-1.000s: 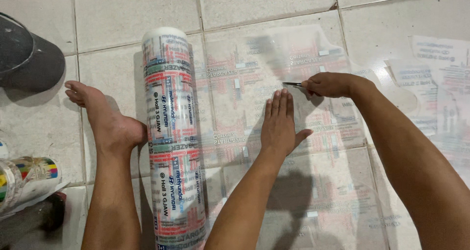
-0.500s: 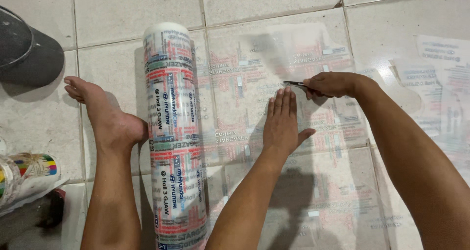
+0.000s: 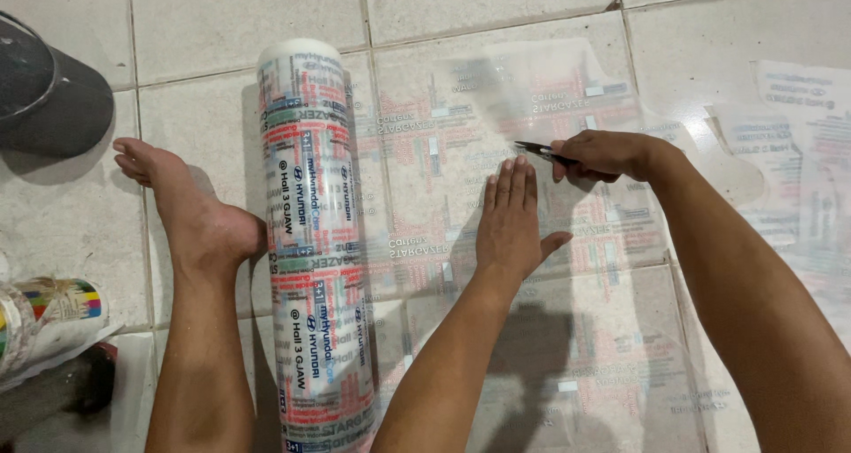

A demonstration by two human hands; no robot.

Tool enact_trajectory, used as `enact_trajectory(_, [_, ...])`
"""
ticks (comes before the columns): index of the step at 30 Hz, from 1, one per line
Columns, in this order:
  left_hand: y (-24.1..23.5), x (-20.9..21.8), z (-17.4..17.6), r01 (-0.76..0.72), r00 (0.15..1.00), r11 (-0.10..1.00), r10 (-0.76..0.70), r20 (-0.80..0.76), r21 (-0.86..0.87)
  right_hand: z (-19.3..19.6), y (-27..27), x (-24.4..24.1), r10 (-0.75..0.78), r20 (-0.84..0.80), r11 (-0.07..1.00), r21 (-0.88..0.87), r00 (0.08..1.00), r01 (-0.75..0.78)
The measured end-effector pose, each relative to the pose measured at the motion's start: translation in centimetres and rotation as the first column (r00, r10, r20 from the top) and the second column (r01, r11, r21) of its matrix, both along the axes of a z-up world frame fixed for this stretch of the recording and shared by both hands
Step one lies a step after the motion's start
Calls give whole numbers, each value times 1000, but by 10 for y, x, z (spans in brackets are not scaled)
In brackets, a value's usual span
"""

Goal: The person sits on a tiled floor and uses a utility knife to cut a large roll of transparent plastic sheeting. They unroll the plastic, hold it down with their foot, and cut it into smaller rectangular pieces, which are then set aside.

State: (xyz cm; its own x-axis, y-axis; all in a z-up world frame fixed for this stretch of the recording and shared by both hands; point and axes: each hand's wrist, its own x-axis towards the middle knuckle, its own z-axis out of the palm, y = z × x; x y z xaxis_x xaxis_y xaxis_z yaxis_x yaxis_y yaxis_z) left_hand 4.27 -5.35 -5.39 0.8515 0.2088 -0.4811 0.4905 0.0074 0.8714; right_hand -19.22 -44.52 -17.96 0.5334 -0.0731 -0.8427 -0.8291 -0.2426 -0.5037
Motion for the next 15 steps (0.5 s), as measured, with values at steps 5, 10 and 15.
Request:
enact_trajectory(5, [-5,-6,10,-32,998,998,30,-52,-53,-4,0,1,85,45,995,-46,995,-83])
enact_trajectory(10, [-6,-8,13,-23,999,999,22,-43,-23,9,5,10,162,-22,961,-222,986,-163])
enact_trajectory(15, [1,-4,6,15,1000,998,-15,3,-60,22,17,17,252,-139,885,-368,958,-286])
